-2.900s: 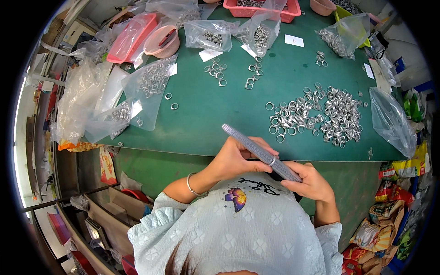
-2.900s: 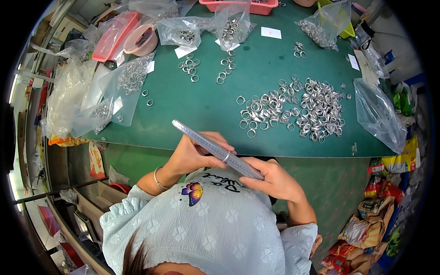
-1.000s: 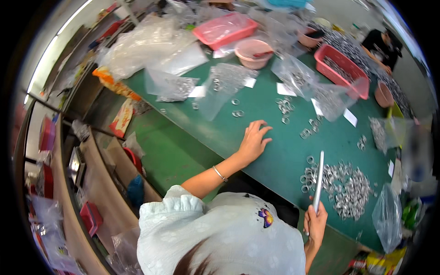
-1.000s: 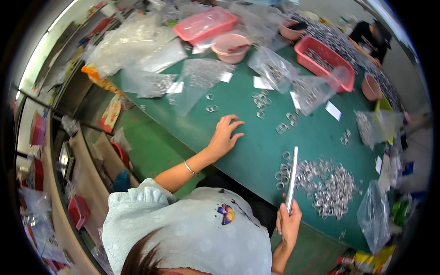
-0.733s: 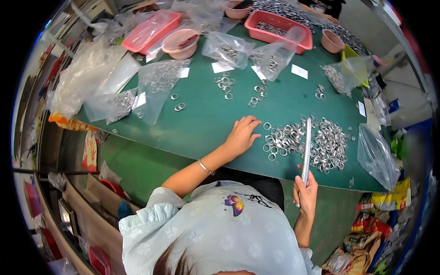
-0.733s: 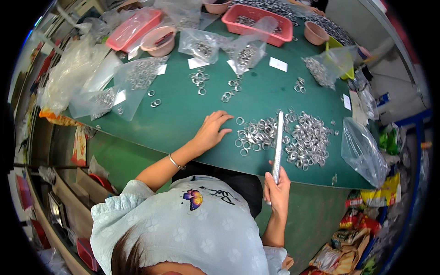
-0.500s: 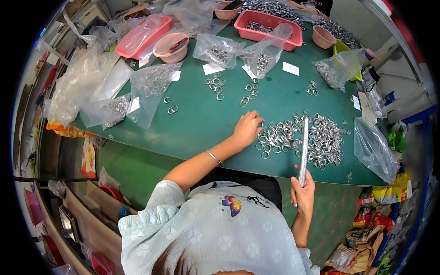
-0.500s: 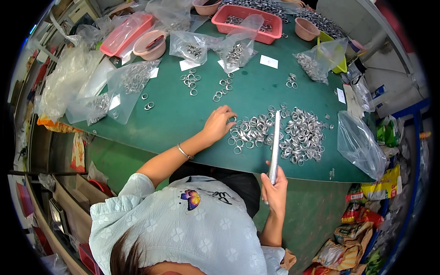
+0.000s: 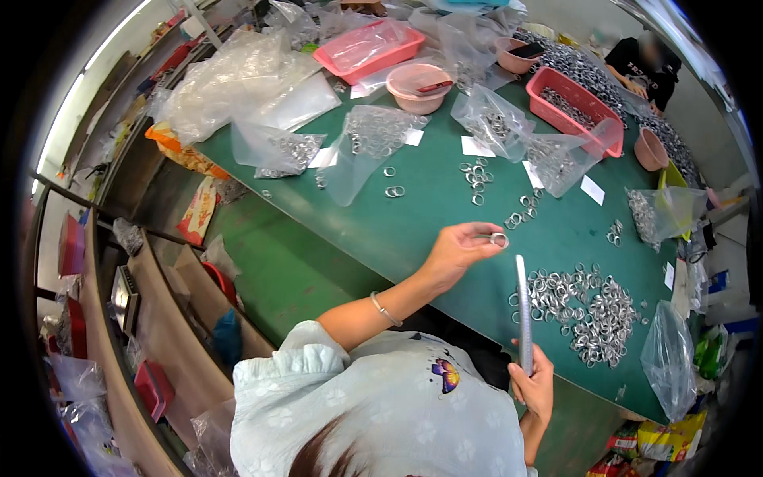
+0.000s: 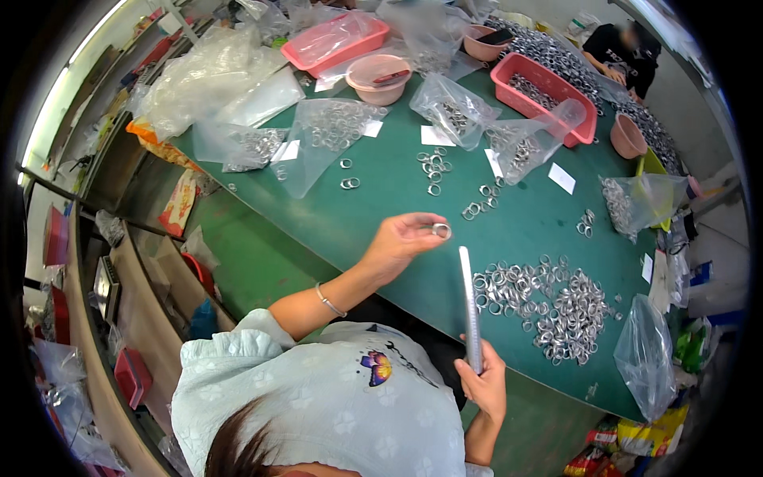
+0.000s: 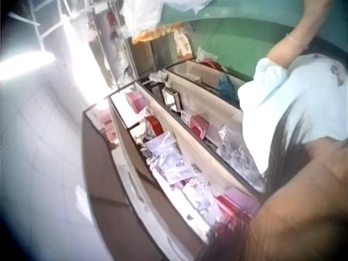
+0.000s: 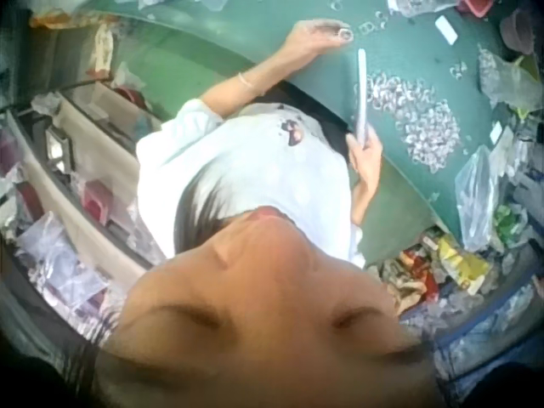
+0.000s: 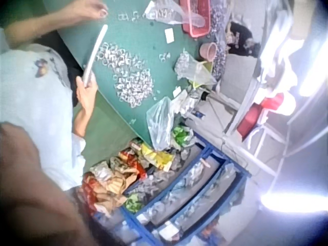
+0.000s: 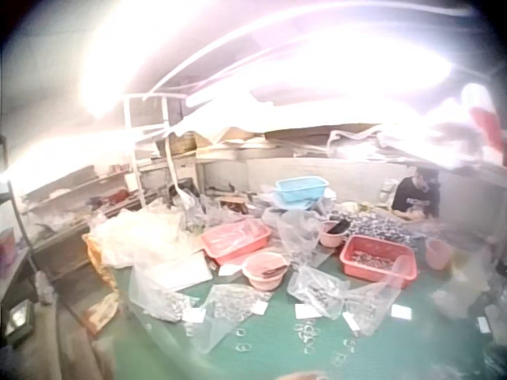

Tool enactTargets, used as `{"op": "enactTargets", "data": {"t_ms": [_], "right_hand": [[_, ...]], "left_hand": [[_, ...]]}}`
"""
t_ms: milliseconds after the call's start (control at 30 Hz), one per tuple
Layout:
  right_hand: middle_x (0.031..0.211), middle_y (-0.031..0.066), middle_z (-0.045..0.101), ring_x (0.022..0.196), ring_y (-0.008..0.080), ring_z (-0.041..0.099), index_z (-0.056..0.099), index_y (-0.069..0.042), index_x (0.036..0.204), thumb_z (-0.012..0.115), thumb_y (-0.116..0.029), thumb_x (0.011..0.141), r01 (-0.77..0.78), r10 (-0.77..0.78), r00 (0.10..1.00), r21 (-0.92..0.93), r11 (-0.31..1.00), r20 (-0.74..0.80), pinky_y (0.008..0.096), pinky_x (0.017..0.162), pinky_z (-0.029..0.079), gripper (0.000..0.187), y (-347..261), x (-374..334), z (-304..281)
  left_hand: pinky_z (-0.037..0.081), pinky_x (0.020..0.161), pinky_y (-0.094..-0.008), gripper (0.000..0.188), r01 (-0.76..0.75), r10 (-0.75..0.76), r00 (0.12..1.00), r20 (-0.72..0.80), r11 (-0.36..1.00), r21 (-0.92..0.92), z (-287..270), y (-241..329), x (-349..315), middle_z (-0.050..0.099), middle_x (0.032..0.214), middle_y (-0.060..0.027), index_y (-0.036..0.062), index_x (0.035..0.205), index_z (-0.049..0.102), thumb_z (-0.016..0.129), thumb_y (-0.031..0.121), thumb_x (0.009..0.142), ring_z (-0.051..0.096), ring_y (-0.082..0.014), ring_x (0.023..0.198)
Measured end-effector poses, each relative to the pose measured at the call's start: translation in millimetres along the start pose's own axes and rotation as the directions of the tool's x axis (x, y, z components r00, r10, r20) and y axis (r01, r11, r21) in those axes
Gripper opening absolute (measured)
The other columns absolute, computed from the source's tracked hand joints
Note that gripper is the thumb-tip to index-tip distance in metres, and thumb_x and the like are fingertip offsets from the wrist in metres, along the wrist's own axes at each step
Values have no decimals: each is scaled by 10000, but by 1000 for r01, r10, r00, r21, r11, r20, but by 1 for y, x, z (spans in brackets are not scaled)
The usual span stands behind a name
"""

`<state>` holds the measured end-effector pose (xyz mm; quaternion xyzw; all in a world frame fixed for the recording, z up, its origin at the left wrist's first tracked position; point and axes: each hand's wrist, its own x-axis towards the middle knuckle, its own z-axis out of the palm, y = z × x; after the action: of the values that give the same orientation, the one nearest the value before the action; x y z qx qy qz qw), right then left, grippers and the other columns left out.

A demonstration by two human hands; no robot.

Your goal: The person uses a metal rod to thread small metal rings onto it, one by one, from a pile on a green workbench. They repeatedly pick up rings and slide them onto the rod, occasionally adjusting the stack of rings already on the tool.

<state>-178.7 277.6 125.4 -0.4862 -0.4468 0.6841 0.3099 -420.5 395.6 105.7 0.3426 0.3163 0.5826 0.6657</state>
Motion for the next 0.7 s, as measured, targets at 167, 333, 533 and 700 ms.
{"op": "enactTargets", "data": {"t_ms": [167,333,533,700], "right_hand": [[562,-55,418,389,8,342,489,11,1176,611,6,795,-10,16,999,-110,994,49,186,357,234,400,-15,8,15],[711,-29,463,559,1,400,502,12,1174,654,-53,785,-30,24,999,-229,973,-28,170,464,295,423,-23,0,25],[716,-22,489,611,54,432,488,15,1188,657,-121,800,-68,51,997,-304,950,-63,219,523,366,445,-41,-9,36],[665,-43,442,566,30,380,516,-17,1152,623,-147,828,-4,-20,997,-308,951,-74,203,476,309,366,-61,-9,56]], "left_hand": [[476,871,-306,286,-53,53,999,0,994,-95,-8,11,-10,604,1029,-152,-38,1071,541,605,-37,792,597,-206,958],[458,891,-310,285,-67,68,997,22,996,-60,-11,9,-9,607,1036,-189,-40,1070,543,603,-23,792,588,-228,996],[483,864,-346,283,55,-73,963,258,996,75,-8,4,-16,630,966,-200,-62,1025,566,631,-17,753,619,-264,944],[494,848,-334,255,219,-176,854,489,975,-30,16,3,-39,637,959,-185,-71,1023,580,622,-55,772,622,-229,924]]}}
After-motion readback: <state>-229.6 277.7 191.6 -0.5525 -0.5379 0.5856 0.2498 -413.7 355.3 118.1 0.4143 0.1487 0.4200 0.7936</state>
